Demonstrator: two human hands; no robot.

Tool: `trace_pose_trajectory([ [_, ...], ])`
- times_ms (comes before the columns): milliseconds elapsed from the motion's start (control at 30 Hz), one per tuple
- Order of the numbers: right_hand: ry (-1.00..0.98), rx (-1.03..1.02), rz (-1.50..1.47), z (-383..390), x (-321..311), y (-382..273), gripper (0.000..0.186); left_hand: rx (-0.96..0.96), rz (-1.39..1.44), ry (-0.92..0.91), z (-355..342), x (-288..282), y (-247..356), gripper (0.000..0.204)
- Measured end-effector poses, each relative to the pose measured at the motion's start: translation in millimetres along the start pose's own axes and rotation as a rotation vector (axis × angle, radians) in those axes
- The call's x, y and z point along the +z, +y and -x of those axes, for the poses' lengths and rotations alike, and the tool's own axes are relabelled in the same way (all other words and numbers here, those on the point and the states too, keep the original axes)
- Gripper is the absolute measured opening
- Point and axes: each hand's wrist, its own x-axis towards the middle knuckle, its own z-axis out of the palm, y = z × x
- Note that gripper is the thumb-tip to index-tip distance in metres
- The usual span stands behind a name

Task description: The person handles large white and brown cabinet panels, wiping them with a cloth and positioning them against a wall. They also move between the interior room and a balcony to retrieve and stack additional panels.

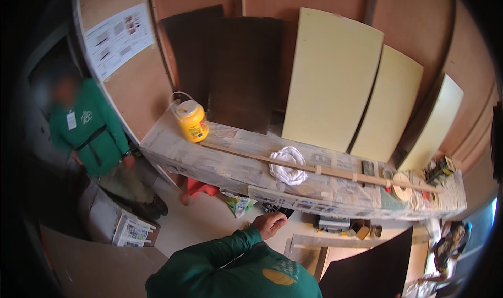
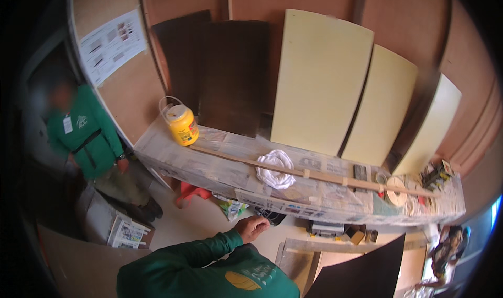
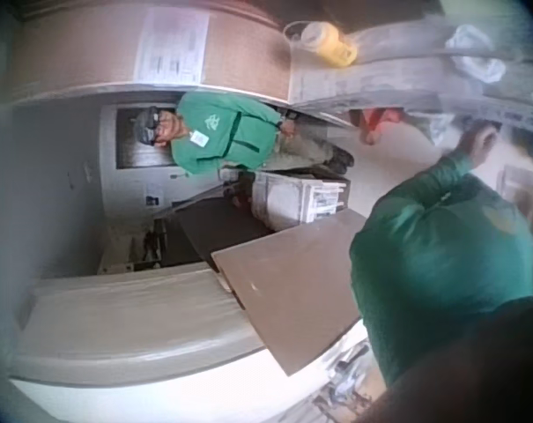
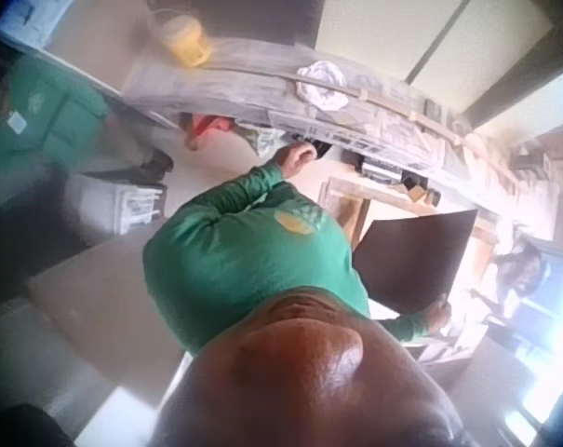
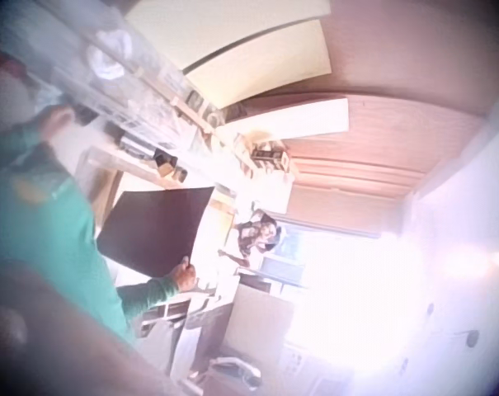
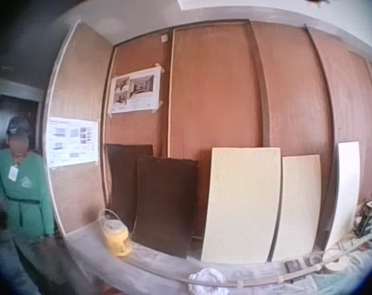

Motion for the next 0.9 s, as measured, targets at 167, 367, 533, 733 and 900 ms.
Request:
trace_pose_trajectory([
  [167,0.129,-0.063,0.037,-52,19,99,0.049,-0.089,0.083,-0.118,6,22,5,0.012],
  [367,0.478,-0.497,0.302,-70,-10,130,0.048,-0.088,-0.018,-0.125,29,33,-25,0.01],
  [533,0.07,0.217,-0.497,-73,-50,147,0.036,-0.17,0.0,-0.254,48,46,-36,0.021],
  [733,0.165,-0.004,-0.234,-20,-46,205,0.019,-0.189,0.04,-0.493,36,49,-31,0.025],
  [900,0.267,0.236,-0.425,5,-116,159,0.039,-0.04,-0.071,-0.612,40,57,-26,0.031],
])
